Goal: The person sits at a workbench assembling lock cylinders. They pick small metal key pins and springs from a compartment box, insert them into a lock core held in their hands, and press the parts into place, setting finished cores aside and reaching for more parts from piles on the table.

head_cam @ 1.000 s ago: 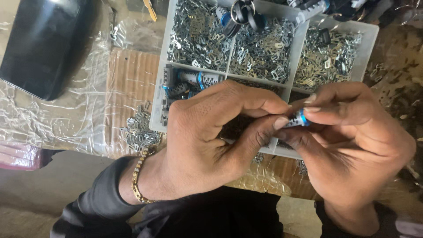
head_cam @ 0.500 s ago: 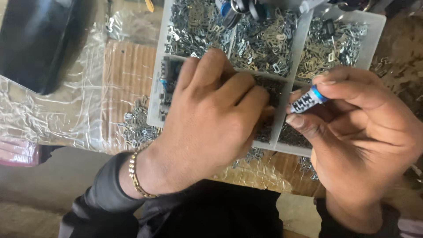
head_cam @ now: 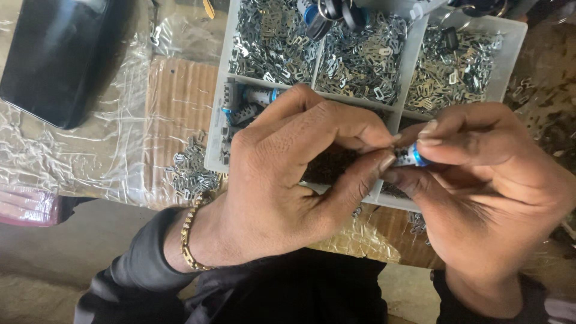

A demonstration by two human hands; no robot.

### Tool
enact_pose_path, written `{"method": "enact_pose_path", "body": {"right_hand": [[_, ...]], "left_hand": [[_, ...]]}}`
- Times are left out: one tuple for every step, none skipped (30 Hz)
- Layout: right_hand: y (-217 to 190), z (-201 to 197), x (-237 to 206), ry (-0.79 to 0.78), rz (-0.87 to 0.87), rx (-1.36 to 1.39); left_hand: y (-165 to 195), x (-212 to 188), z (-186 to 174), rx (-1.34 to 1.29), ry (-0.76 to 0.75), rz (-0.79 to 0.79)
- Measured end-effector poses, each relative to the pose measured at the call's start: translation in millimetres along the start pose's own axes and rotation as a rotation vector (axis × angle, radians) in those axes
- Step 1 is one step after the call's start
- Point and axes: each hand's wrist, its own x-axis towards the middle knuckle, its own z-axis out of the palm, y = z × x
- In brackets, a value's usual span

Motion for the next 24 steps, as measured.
{"method": "enact_pose_path", "body": {"right_hand": [[-2, 1, 0, 0.023, 0.03, -0.054], [-3, 1, 1, 0.028, 0.033, -0.108], [-5, 2, 3, 0.033, 0.036, -0.162], [-6, 2, 5, 0.017, 0.015, -0.215], [-7, 3, 8, -0.002, -0.002, -0.267], [-7, 4, 10, -0.012, -0.032, -0.168], [-6, 6, 13, -0.02, -0.063, -0.068], [-6, 7, 13, -0.002, -0.052, -0.004], [-6, 8, 14, 0.017, -0.041, 0.061], [-7, 9, 11, 0.061, 0.01, 0.091], [-8, 10, 9, 0.095, 0.049, 0.118], [-10, 10, 6, 0.13, 0.087, 0.146], [-10, 11, 4, 0.154, 0.115, 0.174], [-10, 11, 2, 0.159, 0.126, 0.193], [-10, 12, 0, 0.164, 0.137, 0.212], [-9, 11, 0, 0.161, 0.128, 0.221], [-9, 11, -1, 0.156, 0.12, 0.22], [-7, 11, 0, 0.15, 0.112, 0.218], [-7, 10, 1, 0.137, 0.103, 0.209], [-6, 9, 2, 0.114, 0.088, 0.188], [-5, 7, 3, 0.092, 0.073, 0.168], [-3, 6, 4, 0.069, 0.045, 0.138], [-3, 5, 4, 0.053, 0.034, 0.117], [-2, 3, 4, 0.036, 0.023, 0.096]], "left_hand": [[-1, 1, -1, 0.015, -0.017, 0.027], [-1, 2, -2, 0.03, -0.034, 0.055], [-1, 3, -3, 0.046, -0.051, 0.085], [-2, 5, -4, 0.036, -0.053, 0.098], [-2, 6, -4, 0.026, -0.056, 0.106], [-3, 7, -4, 0.016, -0.059, 0.112], [-4, 8, -4, 0.029, -0.049, 0.131], [-5, 8, -4, 0.042, -0.038, 0.153], [-7, 9, -3, 0.055, -0.027, 0.178], [-8, 10, -3, 0.231, 0.0, 0.241], [-9, 11, -3, 0.407, 0.027, 0.305], [-9, 12, -3, 0.586, 0.053, 0.367], [-8, 14, -3, 0.596, -0.007, 0.333], [-6, 16, -3, 0.607, -0.061, 0.295], [-4, 18, -3, 0.618, -0.111, 0.254], [-1, 20, -4, 0.536, -0.076, 0.251], [3, 22, -5, 0.45, -0.049, 0.248], [6, 24, -6, 0.359, -0.028, 0.242], [9, 24, -6, 0.213, -0.014, 0.147], [12, 23, -6, 0.068, 0.005, 0.048], [13, 21, -5, -0.074, 0.029, -0.046], [12, 19, -3, -0.164, 0.016, -0.087], [11, 16, -1, -0.255, 0.002, -0.129], [9, 13, 1, -0.345, -0.01, -0.175]]}}
